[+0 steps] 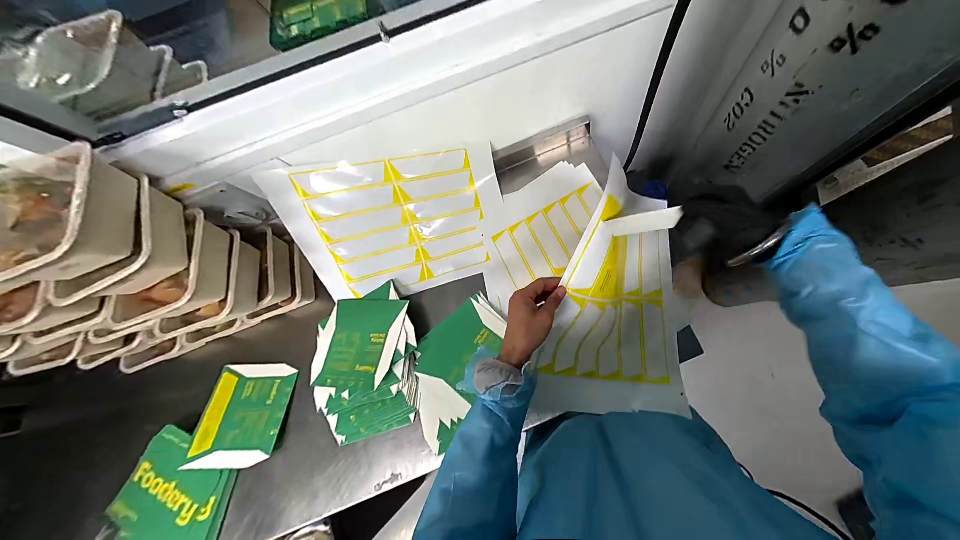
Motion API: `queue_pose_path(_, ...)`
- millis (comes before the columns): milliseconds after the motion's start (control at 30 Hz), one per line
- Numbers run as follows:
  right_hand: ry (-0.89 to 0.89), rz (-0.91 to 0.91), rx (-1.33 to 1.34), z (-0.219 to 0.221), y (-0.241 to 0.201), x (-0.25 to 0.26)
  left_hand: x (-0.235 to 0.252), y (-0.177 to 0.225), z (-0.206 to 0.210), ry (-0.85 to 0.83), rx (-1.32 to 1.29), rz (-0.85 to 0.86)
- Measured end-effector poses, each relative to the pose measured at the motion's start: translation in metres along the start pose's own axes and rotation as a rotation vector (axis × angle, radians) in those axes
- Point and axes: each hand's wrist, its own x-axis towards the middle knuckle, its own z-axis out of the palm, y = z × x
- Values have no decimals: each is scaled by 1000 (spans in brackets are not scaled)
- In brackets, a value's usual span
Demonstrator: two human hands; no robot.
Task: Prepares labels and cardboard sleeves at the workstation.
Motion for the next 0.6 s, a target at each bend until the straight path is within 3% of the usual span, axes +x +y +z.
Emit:
queue_pose_path(133, 228, 117, -118, -92, -20, -12, 32, -1, -4, -18, 181, -76)
queue_pose_path(267, 410, 195, -48, -108, -60, -45, 89, -22, 12, -23, 369, -172)
queue_pose_path(367, 395, 432, -179, -51, -93, -64, 96, -42, 13, 154, 467, -226)
queue_pose_path(433, 351, 322, -195, -7, -79, -80, 71, -34, 18, 317, 414, -123)
queue_pose_path(500, 331, 102, -143, 47, -54, -91, 23, -5, 29, 284, 188, 14)
queue_pose_path(600, 210, 10, -97, 144, -51, -103, -55, 21, 42, 53, -201, 41)
